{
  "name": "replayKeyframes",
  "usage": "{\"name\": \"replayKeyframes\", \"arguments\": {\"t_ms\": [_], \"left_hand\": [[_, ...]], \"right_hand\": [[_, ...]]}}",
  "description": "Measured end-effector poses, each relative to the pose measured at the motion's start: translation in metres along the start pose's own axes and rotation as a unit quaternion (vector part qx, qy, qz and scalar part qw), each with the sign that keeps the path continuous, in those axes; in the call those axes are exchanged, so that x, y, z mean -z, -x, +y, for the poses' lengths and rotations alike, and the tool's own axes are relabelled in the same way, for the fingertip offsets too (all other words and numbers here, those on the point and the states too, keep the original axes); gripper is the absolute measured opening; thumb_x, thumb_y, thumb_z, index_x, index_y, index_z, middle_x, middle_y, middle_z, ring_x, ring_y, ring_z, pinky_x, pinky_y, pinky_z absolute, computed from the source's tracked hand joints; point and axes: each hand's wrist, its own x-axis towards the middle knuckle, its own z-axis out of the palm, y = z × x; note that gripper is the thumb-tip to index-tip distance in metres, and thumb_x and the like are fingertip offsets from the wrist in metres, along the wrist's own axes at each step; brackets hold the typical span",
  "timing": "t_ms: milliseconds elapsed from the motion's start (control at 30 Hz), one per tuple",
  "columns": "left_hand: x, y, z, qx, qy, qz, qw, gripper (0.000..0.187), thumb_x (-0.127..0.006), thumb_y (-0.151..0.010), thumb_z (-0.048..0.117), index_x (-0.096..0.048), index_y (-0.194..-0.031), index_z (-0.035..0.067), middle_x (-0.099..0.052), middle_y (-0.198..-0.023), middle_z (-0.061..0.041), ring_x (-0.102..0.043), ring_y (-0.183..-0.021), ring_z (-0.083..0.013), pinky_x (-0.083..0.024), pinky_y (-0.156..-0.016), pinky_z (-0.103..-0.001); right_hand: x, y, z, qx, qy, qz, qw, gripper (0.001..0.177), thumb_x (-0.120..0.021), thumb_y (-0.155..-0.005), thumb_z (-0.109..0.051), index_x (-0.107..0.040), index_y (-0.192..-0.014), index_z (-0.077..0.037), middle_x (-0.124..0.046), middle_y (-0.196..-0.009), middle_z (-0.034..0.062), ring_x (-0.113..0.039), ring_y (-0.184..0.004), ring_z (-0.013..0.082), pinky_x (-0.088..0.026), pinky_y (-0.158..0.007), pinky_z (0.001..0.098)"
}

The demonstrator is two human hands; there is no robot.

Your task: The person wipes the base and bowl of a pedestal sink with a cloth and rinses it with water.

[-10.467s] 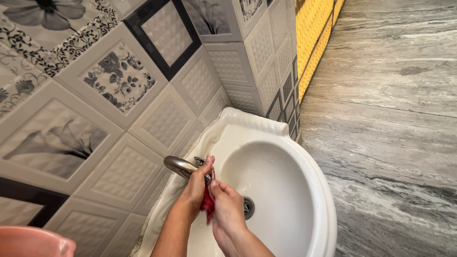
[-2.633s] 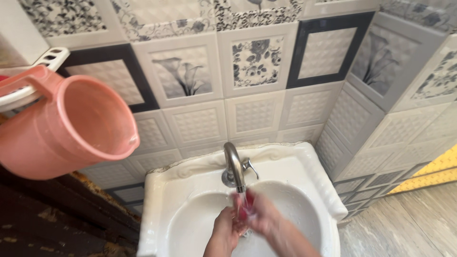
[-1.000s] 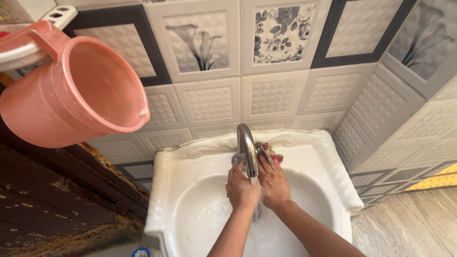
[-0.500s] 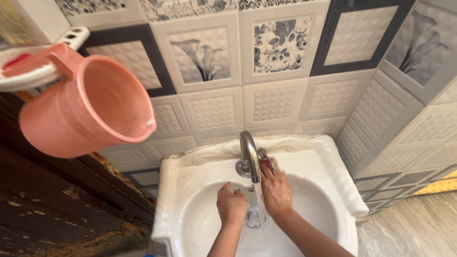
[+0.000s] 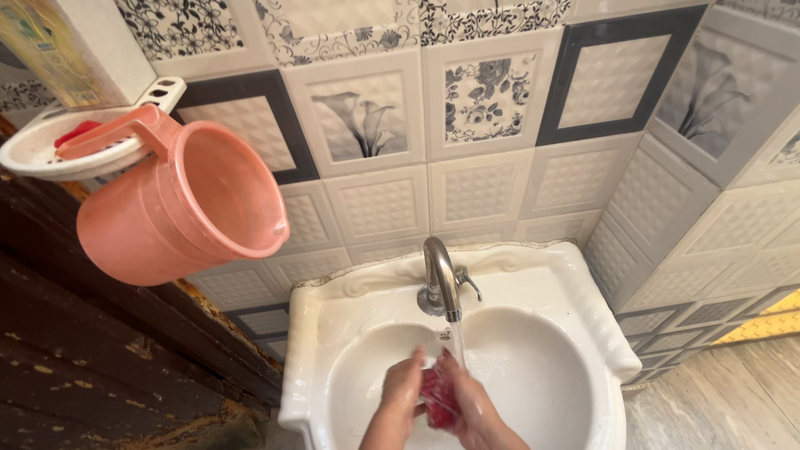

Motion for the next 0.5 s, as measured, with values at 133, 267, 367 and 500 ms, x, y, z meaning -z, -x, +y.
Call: {"name": "replayKeyframes", "arguments": {"t_ms": [133, 267, 367, 500], "left_hand": [[-0.015, -0.001, 0.000, -0.091, -0.008, -0.034, 0.995, 0.044, -0.057, -0.099, 0.043, -0.076, -0.107, 0.004, -0.074, -0.088, -0.005, -0.069, -0.075, -0.0168, -0.057, -0.065, -0.033], [-0.010, -0.011, -0.003, -0.063, -0.035, -0.051, 0.996, 0.042, -0.051, -0.101, 0.044, -0.073, -0.110, 0.008, -0.072, -0.090, -0.007, -0.066, -0.075, -0.0204, -0.054, -0.065, -0.037], [-0.002, -0.017, -0.011, -0.089, -0.079, -0.074, 0.990, 0.044, -0.054, -0.102, 0.041, -0.074, -0.107, 0.002, -0.076, -0.093, -0.007, -0.072, -0.081, -0.0171, -0.056, -0.071, -0.033], [0.011, -0.012, -0.006, -0.010, -0.033, -0.175, 0.984, 0.035, -0.055, -0.100, 0.038, -0.073, -0.112, 0.011, -0.074, -0.096, -0.004, -0.071, -0.085, -0.0178, -0.059, -0.077, -0.037]], "right_hand": [[0.013, -0.025, 0.033, 0.010, -0.177, -0.030, 0.984, 0.037, -0.052, -0.104, -0.039, -0.063, -0.112, -0.005, -0.058, -0.070, 0.0084, -0.057, -0.054, 0.0212, -0.052, -0.048, 0.0377], [0.016, -0.014, 0.037, -0.014, -0.328, 0.055, 0.943, 0.039, -0.032, -0.099, -0.032, -0.059, -0.116, -0.010, -0.070, -0.098, 0.0149, -0.069, -0.081, 0.0283, -0.060, -0.073, 0.0486], [0.013, 0.007, 0.033, 0.001, -0.315, 0.054, 0.948, 0.033, -0.038, -0.097, -0.012, -0.060, -0.119, -0.003, -0.070, -0.113, 0.0205, -0.070, -0.099, 0.0348, -0.058, -0.090, 0.0565], [-0.006, 0.030, 0.026, 0.048, -0.393, 0.115, 0.911, 0.041, -0.040, -0.100, -0.032, -0.058, -0.126, -0.005, -0.067, -0.115, 0.0165, -0.065, -0.106, 0.0322, -0.052, -0.098, 0.0527]]}}
